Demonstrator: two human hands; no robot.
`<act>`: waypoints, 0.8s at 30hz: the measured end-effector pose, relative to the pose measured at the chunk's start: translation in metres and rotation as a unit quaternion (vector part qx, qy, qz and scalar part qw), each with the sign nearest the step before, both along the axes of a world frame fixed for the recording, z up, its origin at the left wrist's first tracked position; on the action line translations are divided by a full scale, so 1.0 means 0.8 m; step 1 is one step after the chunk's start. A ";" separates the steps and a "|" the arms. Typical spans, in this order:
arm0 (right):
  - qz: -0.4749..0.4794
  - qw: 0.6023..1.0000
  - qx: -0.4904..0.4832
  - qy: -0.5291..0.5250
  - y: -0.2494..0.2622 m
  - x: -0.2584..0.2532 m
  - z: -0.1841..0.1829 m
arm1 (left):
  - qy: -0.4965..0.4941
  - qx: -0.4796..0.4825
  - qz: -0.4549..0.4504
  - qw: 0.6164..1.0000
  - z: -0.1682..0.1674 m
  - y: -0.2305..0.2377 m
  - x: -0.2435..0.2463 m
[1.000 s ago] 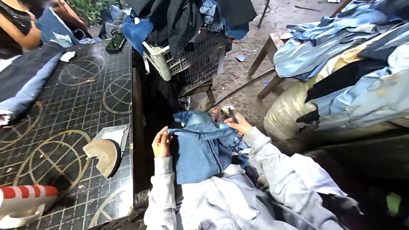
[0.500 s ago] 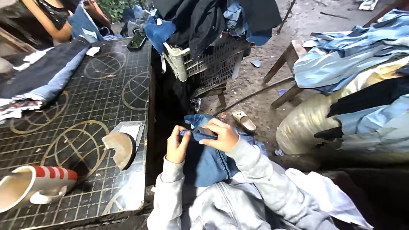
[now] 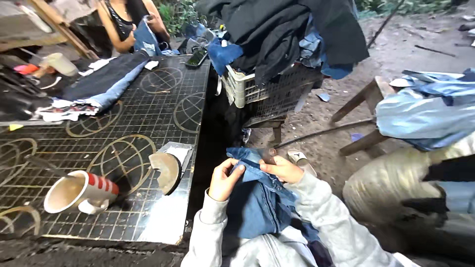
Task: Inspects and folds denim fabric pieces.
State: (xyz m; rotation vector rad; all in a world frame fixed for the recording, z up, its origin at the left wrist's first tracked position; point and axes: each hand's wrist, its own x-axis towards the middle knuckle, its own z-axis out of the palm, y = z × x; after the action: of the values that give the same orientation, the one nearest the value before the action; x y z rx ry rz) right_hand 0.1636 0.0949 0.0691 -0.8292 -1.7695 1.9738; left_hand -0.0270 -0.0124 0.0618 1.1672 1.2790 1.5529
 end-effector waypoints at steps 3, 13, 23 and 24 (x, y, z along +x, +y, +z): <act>-0.104 0.977 0.186 0.017 -0.007 -0.013 -0.018 | 0.011 -0.008 0.043 0.999 0.003 0.002 0.005; -0.260 0.773 0.579 0.015 -0.039 -0.048 -0.029 | 0.043 -0.029 0.069 0.996 0.008 0.004 0.038; -0.153 0.985 0.060 0.060 -0.047 -0.029 0.017 | -0.055 -0.028 -0.032 0.998 0.009 -0.002 0.035; -0.135 0.989 0.028 0.051 -0.045 -0.025 0.020 | -0.048 -0.029 -0.043 0.997 0.010 -0.003 0.033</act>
State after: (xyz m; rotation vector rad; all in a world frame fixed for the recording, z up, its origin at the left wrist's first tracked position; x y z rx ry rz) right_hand 0.1437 0.0589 0.0853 -0.8814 -1.5587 1.7511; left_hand -0.0004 -0.0146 0.0701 1.0838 1.1863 1.4816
